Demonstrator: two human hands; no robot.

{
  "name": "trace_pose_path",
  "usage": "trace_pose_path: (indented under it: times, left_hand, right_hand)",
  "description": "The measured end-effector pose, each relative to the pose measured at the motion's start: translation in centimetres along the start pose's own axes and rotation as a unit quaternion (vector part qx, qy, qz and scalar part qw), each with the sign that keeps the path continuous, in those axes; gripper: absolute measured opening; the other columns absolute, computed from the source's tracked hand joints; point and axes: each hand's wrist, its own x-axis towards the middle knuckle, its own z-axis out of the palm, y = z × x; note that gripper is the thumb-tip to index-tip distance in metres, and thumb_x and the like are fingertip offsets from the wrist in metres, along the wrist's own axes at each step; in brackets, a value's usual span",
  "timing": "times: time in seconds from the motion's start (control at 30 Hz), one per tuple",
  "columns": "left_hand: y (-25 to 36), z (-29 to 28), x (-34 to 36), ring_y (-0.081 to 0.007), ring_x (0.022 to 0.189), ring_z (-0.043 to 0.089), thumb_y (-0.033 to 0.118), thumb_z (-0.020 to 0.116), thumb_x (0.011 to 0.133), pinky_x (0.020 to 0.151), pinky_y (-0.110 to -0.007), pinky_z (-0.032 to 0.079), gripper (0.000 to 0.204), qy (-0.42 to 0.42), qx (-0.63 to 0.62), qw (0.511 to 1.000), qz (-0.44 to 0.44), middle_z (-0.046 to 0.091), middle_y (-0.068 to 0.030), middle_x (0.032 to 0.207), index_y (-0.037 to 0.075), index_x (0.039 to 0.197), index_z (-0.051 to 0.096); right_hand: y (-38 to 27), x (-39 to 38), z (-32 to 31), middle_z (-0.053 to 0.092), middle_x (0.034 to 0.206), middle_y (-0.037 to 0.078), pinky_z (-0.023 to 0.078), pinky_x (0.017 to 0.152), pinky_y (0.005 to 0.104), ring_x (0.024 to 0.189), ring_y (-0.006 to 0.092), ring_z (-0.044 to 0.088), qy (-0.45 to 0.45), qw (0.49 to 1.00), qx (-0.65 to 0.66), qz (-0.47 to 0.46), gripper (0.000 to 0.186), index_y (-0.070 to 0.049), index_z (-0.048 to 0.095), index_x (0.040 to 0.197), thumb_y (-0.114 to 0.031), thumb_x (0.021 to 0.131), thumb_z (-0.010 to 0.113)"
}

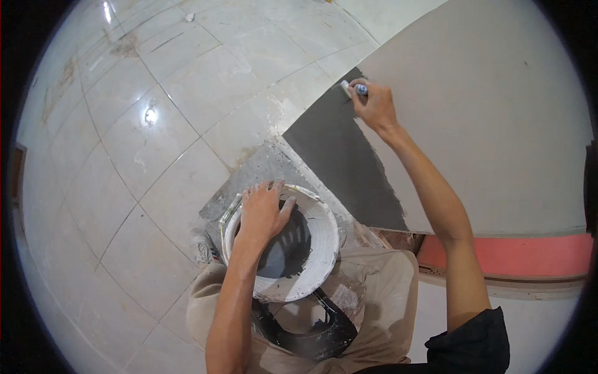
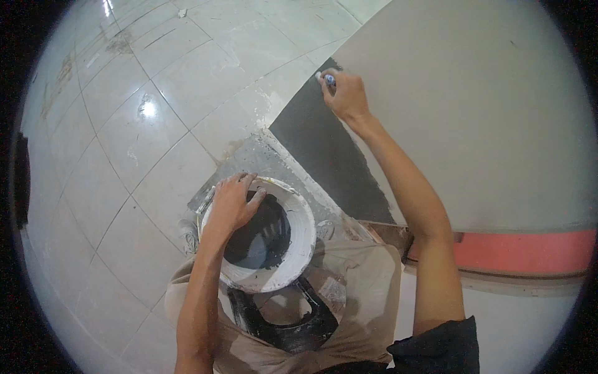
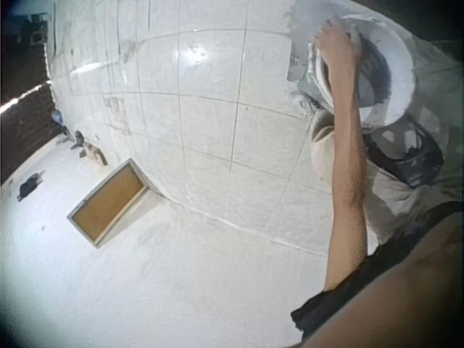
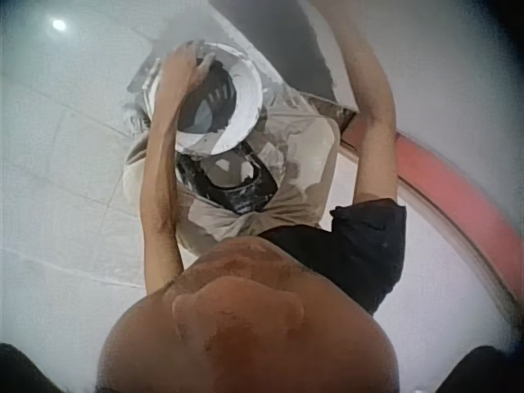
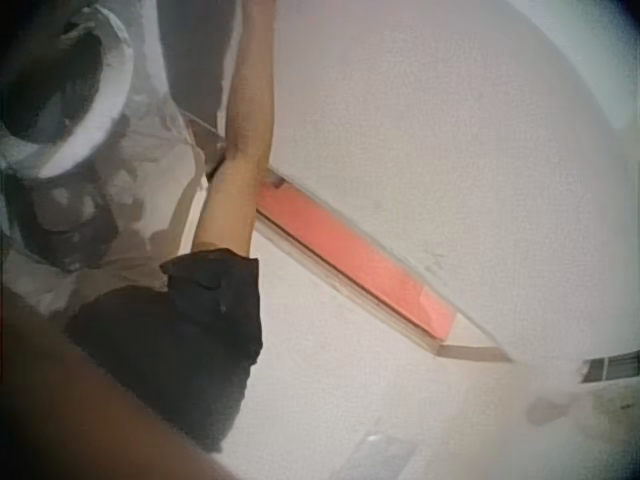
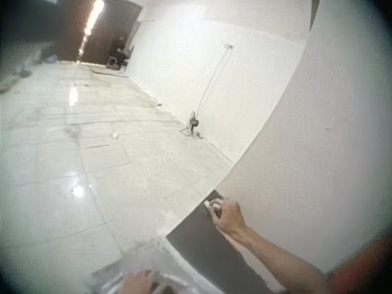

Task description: Applying grey plaster to a wall using a putty knife.

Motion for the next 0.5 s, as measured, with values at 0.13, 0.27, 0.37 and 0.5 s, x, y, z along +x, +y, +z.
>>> trace_pose_path:
  times: [0.13, 0.27, 0.37, 0.5]
  left_hand:
    - [-0.1, 0.1, -0.2, -0.0405, 0.116, 0.055, 0.033, 0.061, 0.09, 0.102, -0.049, 0.038, 0.046, 0.002, 0.008, 1.0, 0.005, 0.059, -0.0206, 0.126, 0.002, 0.124, 0.061]
    - [-0.3, -0.2, -0.3, -0.0413, 0.117, 0.054, 0.034, 0.061, 0.09, 0.103, -0.05, 0.038, 0.047, -0.012, -0.015, 1.0, -0.003, 0.058, -0.0219, 0.127, 0.002, 0.124, 0.06]
    - [-0.2, -0.4, -0.4, -0.0415, 0.118, 0.053, 0.035, 0.061, 0.09, 0.104, -0.05, 0.037, 0.048, -0.014, 0.001, 1.0, -0.003, 0.058, -0.0228, 0.127, 0.002, 0.124, 0.06]
    - [0.3, -0.1, 0.0, -0.0413, 0.12, 0.052, 0.036, 0.06, 0.09, 0.106, -0.05, 0.036, 0.049, -0.016, 0.002, 1.0, 0.002, 0.057, -0.0238, 0.128, 0.001, 0.125, 0.06]
  right_hand:
    - [-1.7, 1.4, -4.3, 0.065, 0.067, 0.016, 0.05, 0.06, 0.0373, 0.059, 0.029, 0.063, 0.037, 0.995, -0.046, -0.081, 0.015, -0.003, 0.07, 0.092, -0.017, 0.087, 0.066]
    - [-3.7, 0.2, -5.5, 0.065, 0.071, 0.017, 0.049, 0.06, 0.038, 0.058, 0.0293, 0.062, 0.077, 0.993, -0.045, -0.082, 0.015, -0.004, 0.07, 0.091, -0.017, 0.087, 0.065]
    - [-3.6, -1.3, -2.2, 0.065, 0.071, 0.016, 0.049, 0.061, 0.0391, 0.059, 0.0297, 0.062, 0.016, 0.999, 0.011, -0.037, 0.016, -0.004, 0.07, 0.091, -0.018, 0.088, 0.065]
    - [-0.6, -1.1, 1.5, 0.065, 0.071, 0.017, 0.05, 0.062, 0.0402, 0.06, 0.0314, 0.062, -0.011, 1.0, 0.008, -0.02, 0.017, -0.003, 0.07, 0.093, -0.018, 0.087, 0.065]
